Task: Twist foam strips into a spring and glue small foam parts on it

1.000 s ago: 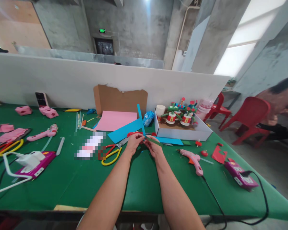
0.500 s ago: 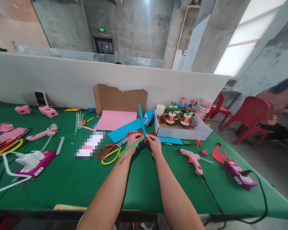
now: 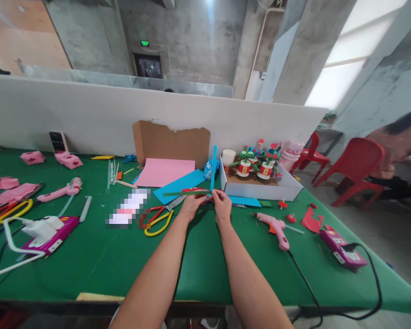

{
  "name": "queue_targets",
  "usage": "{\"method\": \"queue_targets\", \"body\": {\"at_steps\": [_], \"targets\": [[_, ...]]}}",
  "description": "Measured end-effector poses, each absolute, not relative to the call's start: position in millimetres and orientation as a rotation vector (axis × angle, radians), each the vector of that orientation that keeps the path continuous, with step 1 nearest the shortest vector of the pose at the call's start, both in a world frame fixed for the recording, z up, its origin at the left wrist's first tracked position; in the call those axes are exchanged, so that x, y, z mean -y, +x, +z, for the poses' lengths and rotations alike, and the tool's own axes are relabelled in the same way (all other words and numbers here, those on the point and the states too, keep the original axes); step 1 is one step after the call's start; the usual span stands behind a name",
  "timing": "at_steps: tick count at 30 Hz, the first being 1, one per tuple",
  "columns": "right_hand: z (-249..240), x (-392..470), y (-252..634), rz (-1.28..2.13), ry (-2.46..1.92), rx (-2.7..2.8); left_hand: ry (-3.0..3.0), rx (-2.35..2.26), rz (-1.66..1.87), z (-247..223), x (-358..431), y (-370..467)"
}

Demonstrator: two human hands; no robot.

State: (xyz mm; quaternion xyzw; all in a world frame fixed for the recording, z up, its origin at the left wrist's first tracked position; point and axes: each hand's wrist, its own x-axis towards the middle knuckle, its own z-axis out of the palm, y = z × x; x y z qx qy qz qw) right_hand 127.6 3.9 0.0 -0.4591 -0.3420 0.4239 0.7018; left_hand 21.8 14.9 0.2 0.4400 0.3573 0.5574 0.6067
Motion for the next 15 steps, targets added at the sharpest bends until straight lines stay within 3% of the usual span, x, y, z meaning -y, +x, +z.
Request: {"method": "queue_targets", "body": {"at_steps": [15], "targets": [[0.7, -1.0, 123.5, 1.098, -0.981, 0.813, 0.938, -0.863, 1.376, -5.7, -20.9, 21.5]]}}
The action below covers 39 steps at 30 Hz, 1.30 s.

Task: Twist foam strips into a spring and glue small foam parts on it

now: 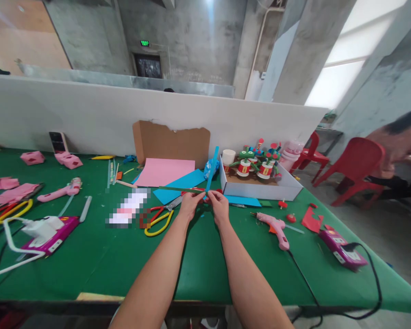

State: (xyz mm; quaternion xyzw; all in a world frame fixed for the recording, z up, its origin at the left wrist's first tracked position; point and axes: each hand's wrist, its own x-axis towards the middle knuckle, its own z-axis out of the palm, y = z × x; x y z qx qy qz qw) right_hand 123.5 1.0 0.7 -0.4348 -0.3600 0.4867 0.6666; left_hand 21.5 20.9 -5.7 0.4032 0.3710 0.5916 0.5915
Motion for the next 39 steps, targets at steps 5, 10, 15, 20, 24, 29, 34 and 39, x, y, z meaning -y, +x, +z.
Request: {"method": "queue_targets", "body": {"at_steps": [5, 10, 15, 20, 24, 29, 34, 39], "targets": [[-3.0, -3.1, 123.2, 1.129, -0.994, 0.803, 0.923, -0.870, 1.339, -6.0, -21.3, 22.0], [-5.3, -4.3, 124.9, 1.092, -1.013, 0.822, 0.921, -0.890, 1.297, -6.3, -20.8, 22.0], [-4.6, -3.1, 126.3, 1.117, -1.002, 0.840, 0.868, -0.863, 1.340, -5.1, -19.3, 22.2], [-4.3, -2.4, 124.0, 1.166, -0.993, 0.826, 0.820, -0.891, 1.325, -4.3, -20.0, 20.8], [-3.8, -2.7, 123.6, 1.160, -0.988, 0.761, 0.754, -0.925, 1.305, -5.2, -20.6, 20.5], [-4.1, -3.1, 124.8, 1.130, -1.008, 0.753, 0.851, -0.909, 1.295, -6.2, -19.9, 21.9], [-6.9, -3.3, 123.9, 1.154, -0.993, 0.812, 0.847, -0.873, 1.355, -7.2, -21.2, 21.3], [-7.7, -3.1, 124.2, 1.219, -0.967, 0.801, 0.818, -0.884, 1.332, -8.0, -23.5, 19.5]]}}
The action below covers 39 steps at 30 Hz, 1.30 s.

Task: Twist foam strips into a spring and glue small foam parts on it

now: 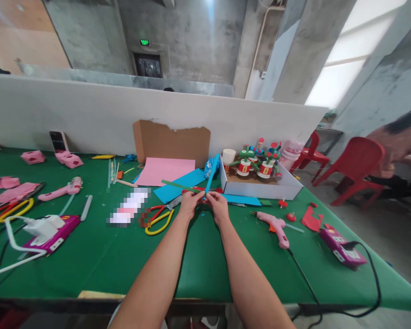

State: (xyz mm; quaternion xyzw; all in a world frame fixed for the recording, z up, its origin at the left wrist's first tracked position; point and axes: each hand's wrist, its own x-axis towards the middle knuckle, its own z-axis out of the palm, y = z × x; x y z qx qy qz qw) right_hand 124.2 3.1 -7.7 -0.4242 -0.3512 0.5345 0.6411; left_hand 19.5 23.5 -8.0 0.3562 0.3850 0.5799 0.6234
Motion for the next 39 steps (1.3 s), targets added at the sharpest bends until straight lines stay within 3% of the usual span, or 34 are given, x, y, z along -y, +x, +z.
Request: {"method": "queue_targets", "body": {"at_steps": [20, 39], "targets": [[-4, -1, 122, 1.241, -0.977, 0.794, 1.028, -0.957, 1.409, -16, -28, 20], [-4, -3, 118, 1.167, -1.014, 0.822, 0.862, -0.933, 1.428, -13, -26, 23]]}}
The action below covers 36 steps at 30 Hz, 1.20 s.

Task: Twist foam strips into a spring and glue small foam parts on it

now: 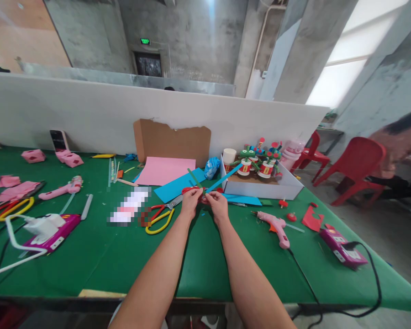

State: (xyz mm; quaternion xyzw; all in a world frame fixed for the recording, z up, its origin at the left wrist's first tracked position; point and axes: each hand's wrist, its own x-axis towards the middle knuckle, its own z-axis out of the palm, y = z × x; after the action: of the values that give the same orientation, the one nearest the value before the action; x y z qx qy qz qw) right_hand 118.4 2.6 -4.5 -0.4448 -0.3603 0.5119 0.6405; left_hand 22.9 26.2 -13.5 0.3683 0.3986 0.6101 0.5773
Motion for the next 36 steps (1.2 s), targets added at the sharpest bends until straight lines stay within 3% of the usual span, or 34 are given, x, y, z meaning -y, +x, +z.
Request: {"method": "queue_targets", "body": {"at_steps": [36], "targets": [[-6.8, -4.3, 122.2, 1.079, -1.059, 0.719, 1.113, -0.994, 1.294, -4.8, -20.5, 20.3]]}}
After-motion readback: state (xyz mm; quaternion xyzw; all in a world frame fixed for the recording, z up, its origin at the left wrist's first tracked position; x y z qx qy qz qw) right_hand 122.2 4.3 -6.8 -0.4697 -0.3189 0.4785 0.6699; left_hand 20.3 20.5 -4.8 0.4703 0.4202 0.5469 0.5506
